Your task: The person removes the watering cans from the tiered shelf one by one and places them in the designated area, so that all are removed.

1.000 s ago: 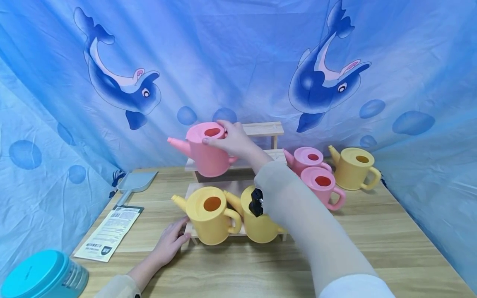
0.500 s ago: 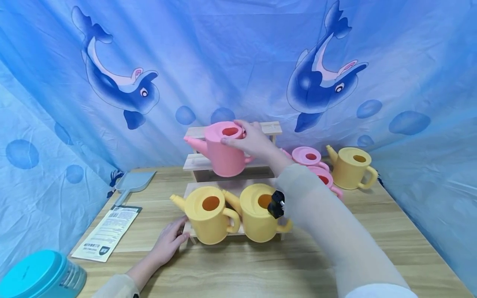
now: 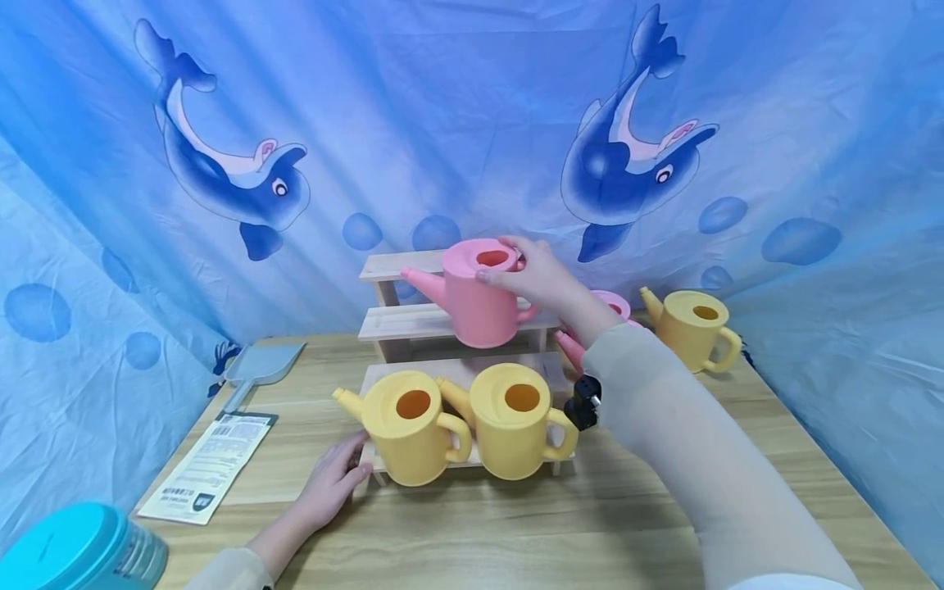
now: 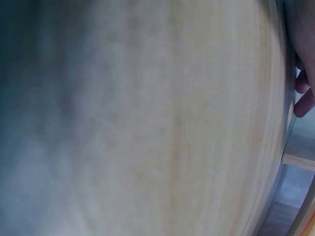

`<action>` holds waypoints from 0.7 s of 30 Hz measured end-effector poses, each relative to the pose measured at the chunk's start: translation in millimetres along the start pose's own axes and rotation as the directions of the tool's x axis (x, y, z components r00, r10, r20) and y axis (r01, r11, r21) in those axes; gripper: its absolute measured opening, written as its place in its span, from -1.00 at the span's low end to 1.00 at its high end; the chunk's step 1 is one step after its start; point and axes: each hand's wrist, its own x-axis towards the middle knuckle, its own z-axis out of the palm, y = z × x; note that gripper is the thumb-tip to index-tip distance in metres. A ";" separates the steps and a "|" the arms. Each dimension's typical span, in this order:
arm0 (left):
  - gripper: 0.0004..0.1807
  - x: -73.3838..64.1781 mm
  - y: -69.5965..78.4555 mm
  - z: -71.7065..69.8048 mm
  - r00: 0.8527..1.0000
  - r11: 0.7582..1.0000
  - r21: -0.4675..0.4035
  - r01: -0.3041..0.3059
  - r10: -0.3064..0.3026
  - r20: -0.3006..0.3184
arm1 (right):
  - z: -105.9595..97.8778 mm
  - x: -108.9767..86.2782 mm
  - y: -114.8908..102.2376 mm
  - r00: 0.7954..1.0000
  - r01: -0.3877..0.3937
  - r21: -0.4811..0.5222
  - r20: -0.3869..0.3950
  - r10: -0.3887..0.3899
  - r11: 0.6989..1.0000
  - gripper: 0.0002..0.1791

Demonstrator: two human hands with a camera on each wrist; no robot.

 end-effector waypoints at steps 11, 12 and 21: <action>-0.45 -4.0 -3.0 5.6 1.000 1.000 0.002 -0.016 0.016 -0.019 | -25.2 -15.1 22.6 0.998 -0.024 -0.103 -0.065 0.017 0.994 -0.08; -0.45 -4.7 -3.2 6.3 1.000 1.000 0.003 -0.015 0.015 -0.020 | -27.0 -16.5 24.5 0.998 -0.027 -0.101 -0.067 0.020 0.995 -0.09; -0.45 -1.5 -1.9 4.1 1.000 1.000 -0.001 -0.014 0.014 -0.019 | -50.8 -32.8 35.0 0.985 -0.081 -0.135 -0.159 0.059 0.988 -0.06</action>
